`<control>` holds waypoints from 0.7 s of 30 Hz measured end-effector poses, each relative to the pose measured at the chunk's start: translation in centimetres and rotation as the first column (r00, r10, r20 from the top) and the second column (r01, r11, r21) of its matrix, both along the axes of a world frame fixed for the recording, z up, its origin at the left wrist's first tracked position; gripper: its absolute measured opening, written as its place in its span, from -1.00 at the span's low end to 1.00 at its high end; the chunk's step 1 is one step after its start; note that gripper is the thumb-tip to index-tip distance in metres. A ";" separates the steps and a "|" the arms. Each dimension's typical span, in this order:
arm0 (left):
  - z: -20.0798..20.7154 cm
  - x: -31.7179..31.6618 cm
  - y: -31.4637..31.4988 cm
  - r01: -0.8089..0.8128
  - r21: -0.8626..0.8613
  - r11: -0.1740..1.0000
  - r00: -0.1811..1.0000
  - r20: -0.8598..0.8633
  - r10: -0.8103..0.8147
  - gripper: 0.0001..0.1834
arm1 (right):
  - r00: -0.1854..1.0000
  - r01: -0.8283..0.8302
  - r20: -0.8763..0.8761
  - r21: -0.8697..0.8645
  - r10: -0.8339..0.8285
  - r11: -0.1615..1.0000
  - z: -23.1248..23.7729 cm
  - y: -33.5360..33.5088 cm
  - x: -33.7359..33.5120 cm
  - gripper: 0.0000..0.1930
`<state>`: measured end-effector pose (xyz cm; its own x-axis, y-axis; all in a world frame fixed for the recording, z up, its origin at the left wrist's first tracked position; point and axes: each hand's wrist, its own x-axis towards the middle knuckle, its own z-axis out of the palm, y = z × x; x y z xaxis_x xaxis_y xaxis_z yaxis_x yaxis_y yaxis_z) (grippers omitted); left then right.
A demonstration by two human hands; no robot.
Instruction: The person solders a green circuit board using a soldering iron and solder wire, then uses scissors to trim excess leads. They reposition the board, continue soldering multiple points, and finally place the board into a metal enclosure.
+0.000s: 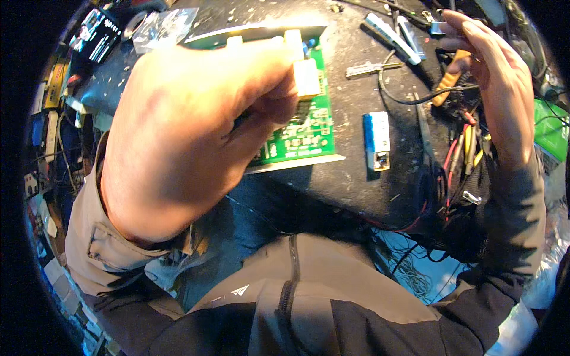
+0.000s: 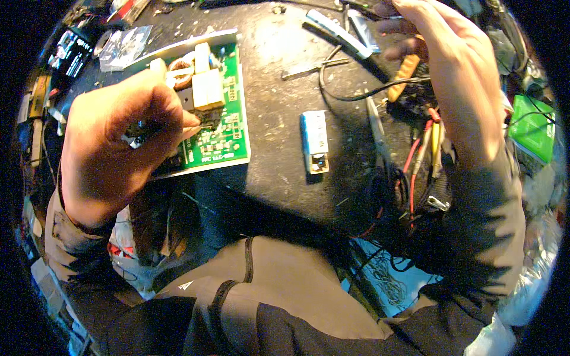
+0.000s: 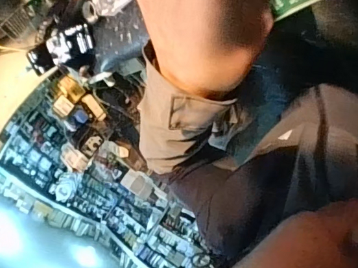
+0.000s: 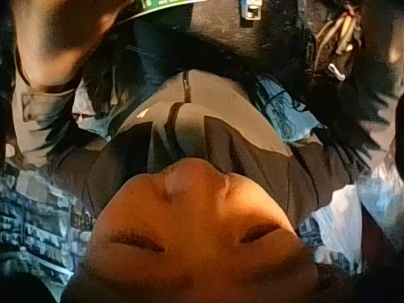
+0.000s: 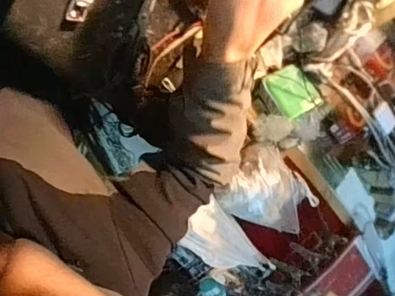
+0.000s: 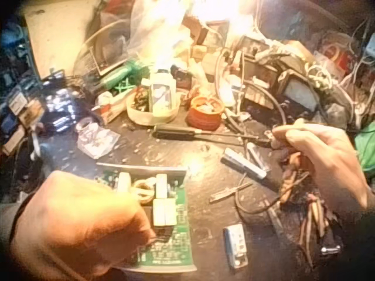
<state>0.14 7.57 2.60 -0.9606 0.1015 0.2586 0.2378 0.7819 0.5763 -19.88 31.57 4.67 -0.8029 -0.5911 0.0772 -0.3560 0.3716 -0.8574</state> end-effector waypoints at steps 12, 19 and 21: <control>0.4 -0.2 0.2 0.029 0.013 0.999 0.999 -0.045 -0.029 -0.88 | 0.926 0.171 0.372 -0.559 0.061 0.811 0.7 -8.2 -21.6 -0.74; -0.4 -0.1 -0.5 0.066 0.084 0.994 0.995 -0.082 -0.059 -0.88 | 0.949 0.158 0.313 -0.566 0.034 0.809 3.3 -10.0 -19.4 -0.73; -0.7 -0.2 -0.5 0.070 0.051 0.996 0.986 -0.156 -0.062 -0.87 | 0.965 0.122 0.258 -0.559 0.033 0.820 3.6 -8.0 -16.2 -0.71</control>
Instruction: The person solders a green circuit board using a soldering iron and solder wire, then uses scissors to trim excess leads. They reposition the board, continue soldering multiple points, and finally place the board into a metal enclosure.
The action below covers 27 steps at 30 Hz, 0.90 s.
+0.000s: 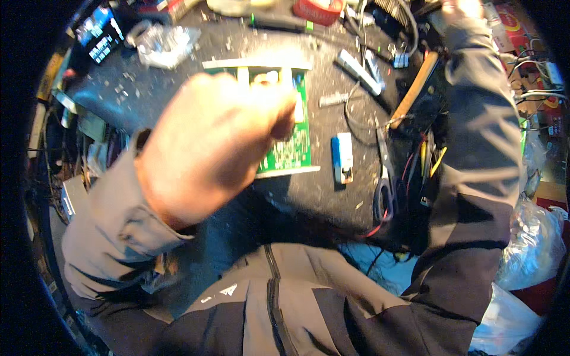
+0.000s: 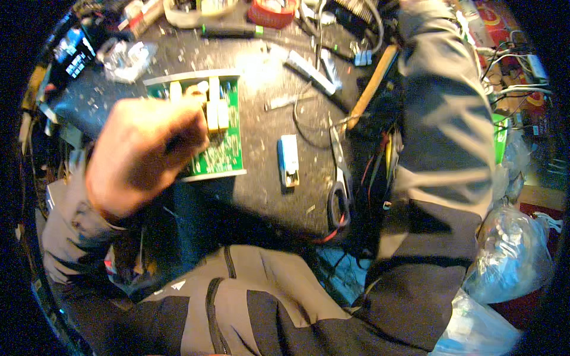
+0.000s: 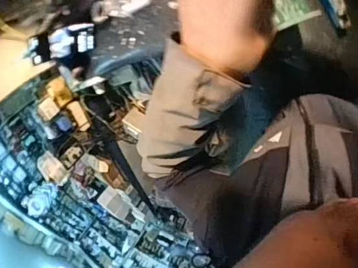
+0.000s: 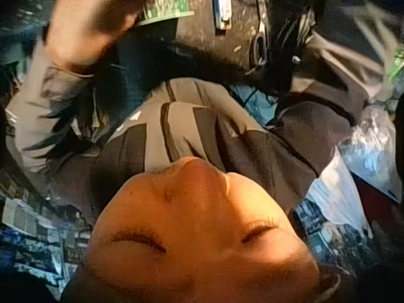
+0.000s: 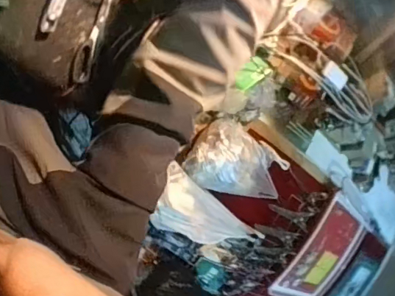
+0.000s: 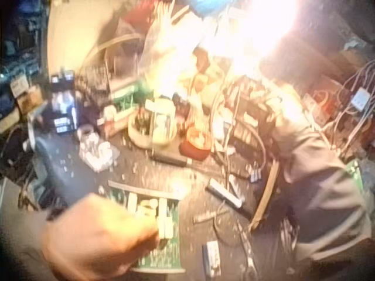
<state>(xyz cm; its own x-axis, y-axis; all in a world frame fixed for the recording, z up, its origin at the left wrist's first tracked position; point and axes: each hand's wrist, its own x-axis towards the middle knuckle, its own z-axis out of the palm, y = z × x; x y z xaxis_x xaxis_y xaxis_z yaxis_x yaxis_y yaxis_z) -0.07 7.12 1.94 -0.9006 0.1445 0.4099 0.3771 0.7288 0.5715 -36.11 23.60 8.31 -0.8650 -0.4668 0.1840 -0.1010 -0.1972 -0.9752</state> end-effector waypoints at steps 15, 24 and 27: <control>-0.9 0.7 0.3 -0.130 0.182 0.975 0.953 0.294 0.072 -0.76 | 0.983 -0.023 -0.128 0.615 0.128 0.788 0.4 17.0 28.4 -0.71; 1.2 0.2 2.6 -0.192 0.097 0.977 0.936 0.316 0.152 -0.73 | 0.996 -0.043 -0.017 0.788 0.092 0.615 -1.0 16.8 27.6 -0.74; 1.1 0.4 2.5 -0.178 0.120 0.977 0.935 0.329 0.130 -0.72 | 0.992 -0.072 -0.002 0.802 0.123 0.594 -0.7 16.4 27.3 -0.72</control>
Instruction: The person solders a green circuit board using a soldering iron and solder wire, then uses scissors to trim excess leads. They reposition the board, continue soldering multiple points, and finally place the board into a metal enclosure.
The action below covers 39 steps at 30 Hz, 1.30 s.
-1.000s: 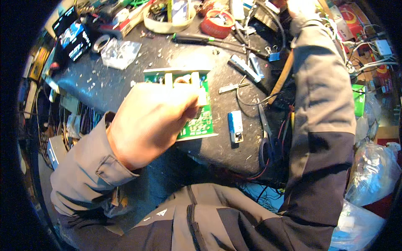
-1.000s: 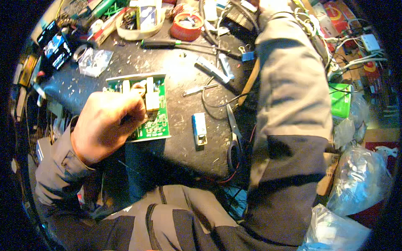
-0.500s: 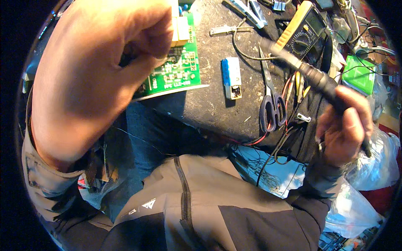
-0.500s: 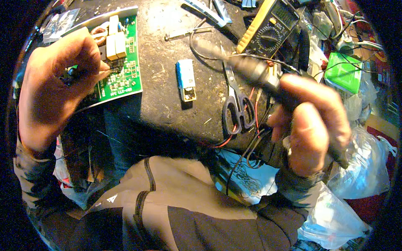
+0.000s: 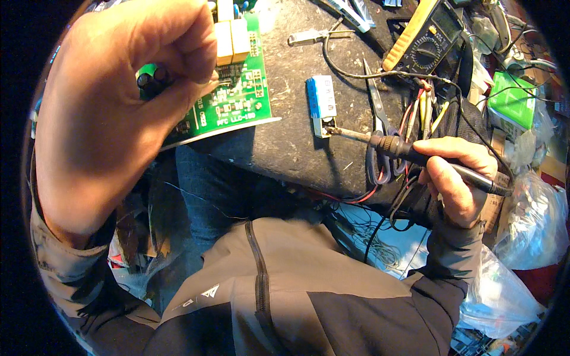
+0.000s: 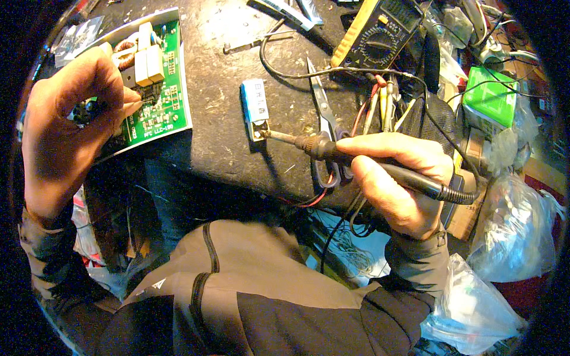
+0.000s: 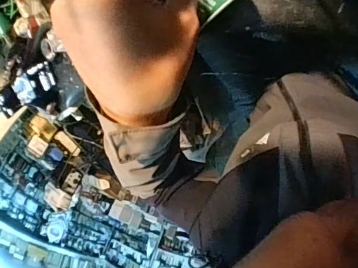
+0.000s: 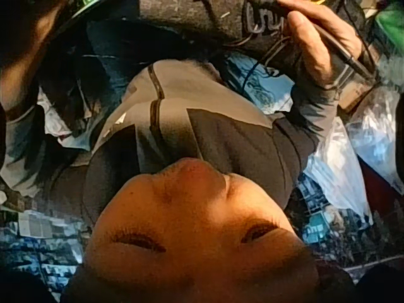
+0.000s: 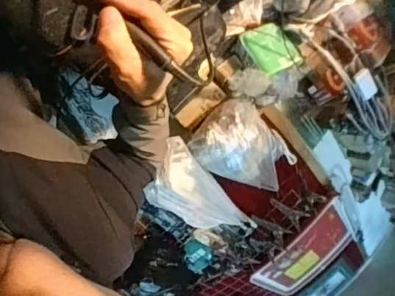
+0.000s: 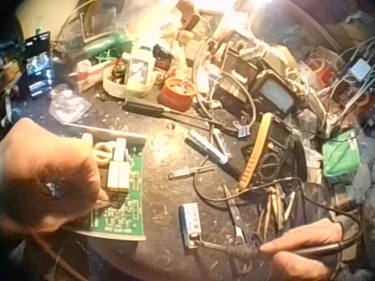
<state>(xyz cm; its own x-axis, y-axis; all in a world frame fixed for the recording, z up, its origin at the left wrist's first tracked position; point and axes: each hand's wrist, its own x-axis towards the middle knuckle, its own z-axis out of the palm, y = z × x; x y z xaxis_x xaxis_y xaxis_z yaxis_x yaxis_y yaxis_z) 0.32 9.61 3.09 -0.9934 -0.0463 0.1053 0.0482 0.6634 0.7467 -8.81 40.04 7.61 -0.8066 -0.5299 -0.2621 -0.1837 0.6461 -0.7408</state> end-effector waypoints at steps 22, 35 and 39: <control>-2.9 0.7 -3.1 0.045 0.024 0.999 0.997 -0.064 -0.043 -0.74 | 0.933 -0.272 -0.281 -0.147 0.224 0.951 -1.6 0.0 -0.2 -0.83; -4.1 1.2 -3.7 0.005 0.017 1.000 0.995 -0.104 -0.003 -0.73 | 0.927 -0.275 -0.287 -0.090 0.240 0.957 -1.7 -0.4 0.0 -0.81; -4.0 1.0 -3.4 -0.008 0.072 0.997 0.996 -0.084 0.014 -0.73 | 0.888 -0.343 -0.344 -0.056 0.305 0.938 -1.6 -0.8 -0.1 -0.80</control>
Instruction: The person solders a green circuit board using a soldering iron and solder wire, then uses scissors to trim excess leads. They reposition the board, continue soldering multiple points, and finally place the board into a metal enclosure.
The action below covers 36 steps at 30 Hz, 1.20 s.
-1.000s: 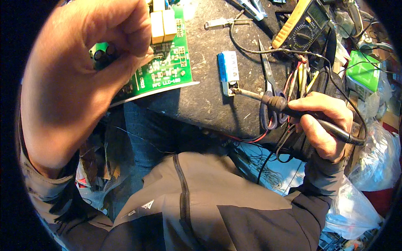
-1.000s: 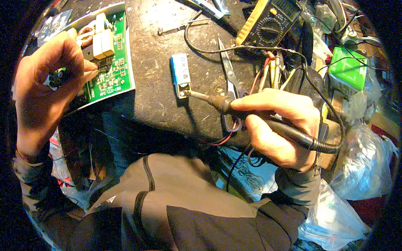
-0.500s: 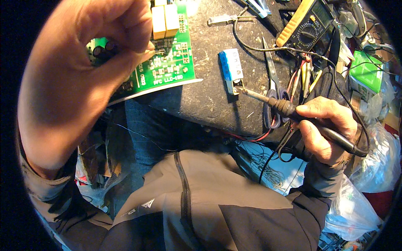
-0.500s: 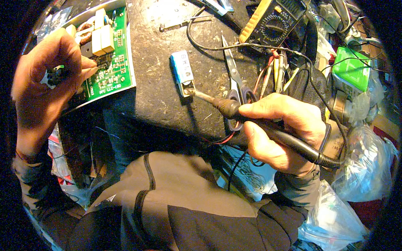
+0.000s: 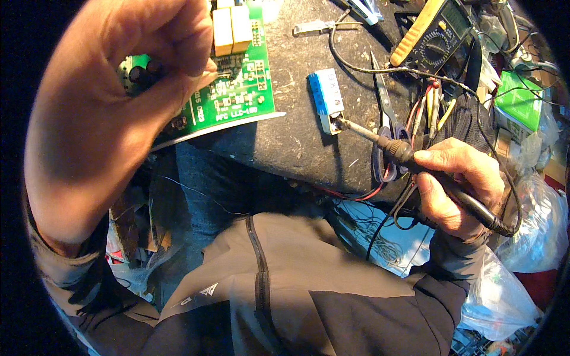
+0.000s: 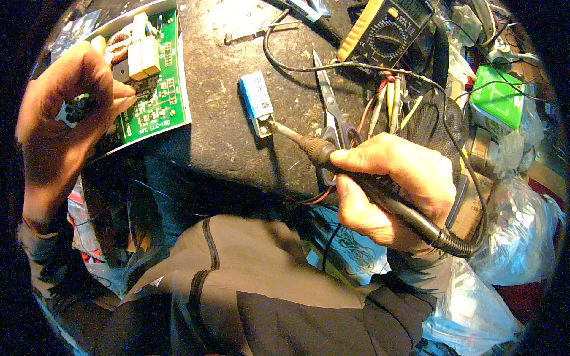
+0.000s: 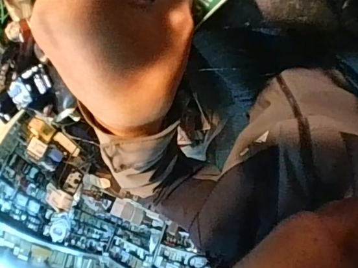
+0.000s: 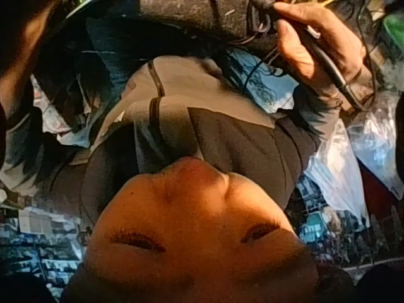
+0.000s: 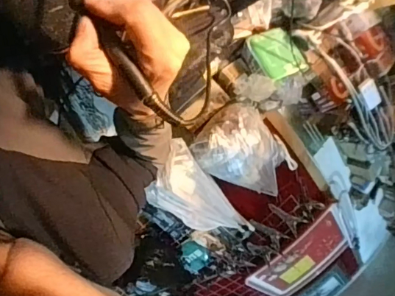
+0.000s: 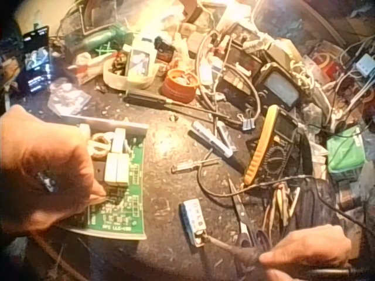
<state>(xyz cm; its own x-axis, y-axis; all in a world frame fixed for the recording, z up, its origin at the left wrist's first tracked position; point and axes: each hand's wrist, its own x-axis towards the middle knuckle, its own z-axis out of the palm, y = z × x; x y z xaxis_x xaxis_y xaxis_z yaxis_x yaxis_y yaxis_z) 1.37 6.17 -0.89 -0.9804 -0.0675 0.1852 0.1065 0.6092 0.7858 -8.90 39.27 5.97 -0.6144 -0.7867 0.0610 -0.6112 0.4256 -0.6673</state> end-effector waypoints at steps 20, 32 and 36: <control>4.4 -1.1 2.4 -0.010 -0.137 0.991 1.000 -0.008 0.009 -0.84 | 0.972 0.180 0.212 -0.404 -0.099 0.897 -0.9 -0.8 1.9 -0.66; 2.5 -1.4 2.1 0.005 -0.131 0.991 0.986 -0.163 -0.027 -0.84 | 0.977 0.098 0.214 -0.378 -0.016 0.921 -2.1 -3.9 1.8 -0.68; 4.0 -1.5 2.1 0.019 -0.171 0.985 0.993 -0.111 -0.039 -0.84 | 0.976 0.086 0.217 -0.385 0.000 0.919 -2.4 -4.2 1.8 -0.68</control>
<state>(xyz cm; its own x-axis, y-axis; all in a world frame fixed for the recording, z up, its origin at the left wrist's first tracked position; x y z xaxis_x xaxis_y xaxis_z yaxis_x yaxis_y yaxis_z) -0.14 8.25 3.07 -0.9534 0.0023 0.3017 0.2085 0.7276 0.6535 -7.10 35.05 3.52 -0.6794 -0.6987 0.2242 -0.4274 0.1284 -0.8949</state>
